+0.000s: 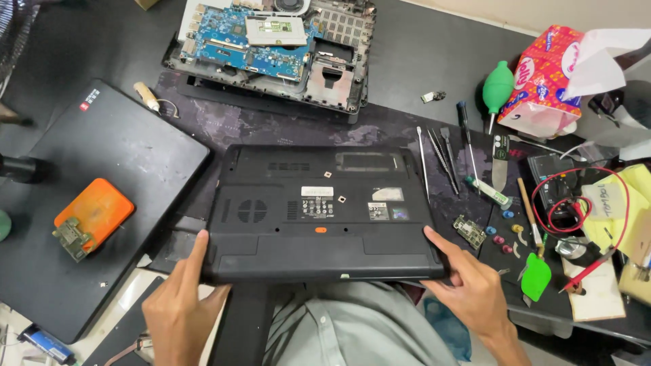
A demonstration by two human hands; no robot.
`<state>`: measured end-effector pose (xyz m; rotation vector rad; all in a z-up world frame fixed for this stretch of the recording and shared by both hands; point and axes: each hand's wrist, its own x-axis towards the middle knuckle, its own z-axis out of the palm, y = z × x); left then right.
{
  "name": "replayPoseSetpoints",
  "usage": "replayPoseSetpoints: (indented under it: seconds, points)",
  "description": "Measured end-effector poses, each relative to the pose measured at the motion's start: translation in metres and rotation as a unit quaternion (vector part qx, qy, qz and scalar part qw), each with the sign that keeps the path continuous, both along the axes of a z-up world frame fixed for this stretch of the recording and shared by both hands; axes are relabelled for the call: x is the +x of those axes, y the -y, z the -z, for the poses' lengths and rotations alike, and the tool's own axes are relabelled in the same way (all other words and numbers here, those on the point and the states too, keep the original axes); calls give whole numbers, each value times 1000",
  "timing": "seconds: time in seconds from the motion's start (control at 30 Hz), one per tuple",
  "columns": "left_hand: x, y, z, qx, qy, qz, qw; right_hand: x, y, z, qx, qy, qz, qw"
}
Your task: The person places the bottom cover onto a disassembled laptop and secures it by inserting and tightening multiple screws with a screwdriver. The laptop is then flipped over to show the top side, and the person briefly handles a small cardboard box on the workbench.
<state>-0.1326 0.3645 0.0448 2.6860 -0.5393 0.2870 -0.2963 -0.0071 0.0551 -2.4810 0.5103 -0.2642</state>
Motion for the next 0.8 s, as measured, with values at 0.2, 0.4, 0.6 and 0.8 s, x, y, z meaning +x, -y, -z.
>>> replayPoseSetpoints:
  seconds: [0.2, 0.4, 0.6, 0.8]
  points:
    - [12, -31, -28, -28, -38, -5, 999, 5, 24, -55, 4, 90, -62, 994]
    - [71, 36, -63, -349, -33, 118, 929, 69, 38, -61, 92, 208, -109, 968]
    - [126, 57, 24, -587, -170, 103, 785, 93, 71, 87, 307, 247, 53, 917]
    - [137, 58, 61, -559, -181, 80, 805, 110, 55, 123, 332, 313, -10, 890]
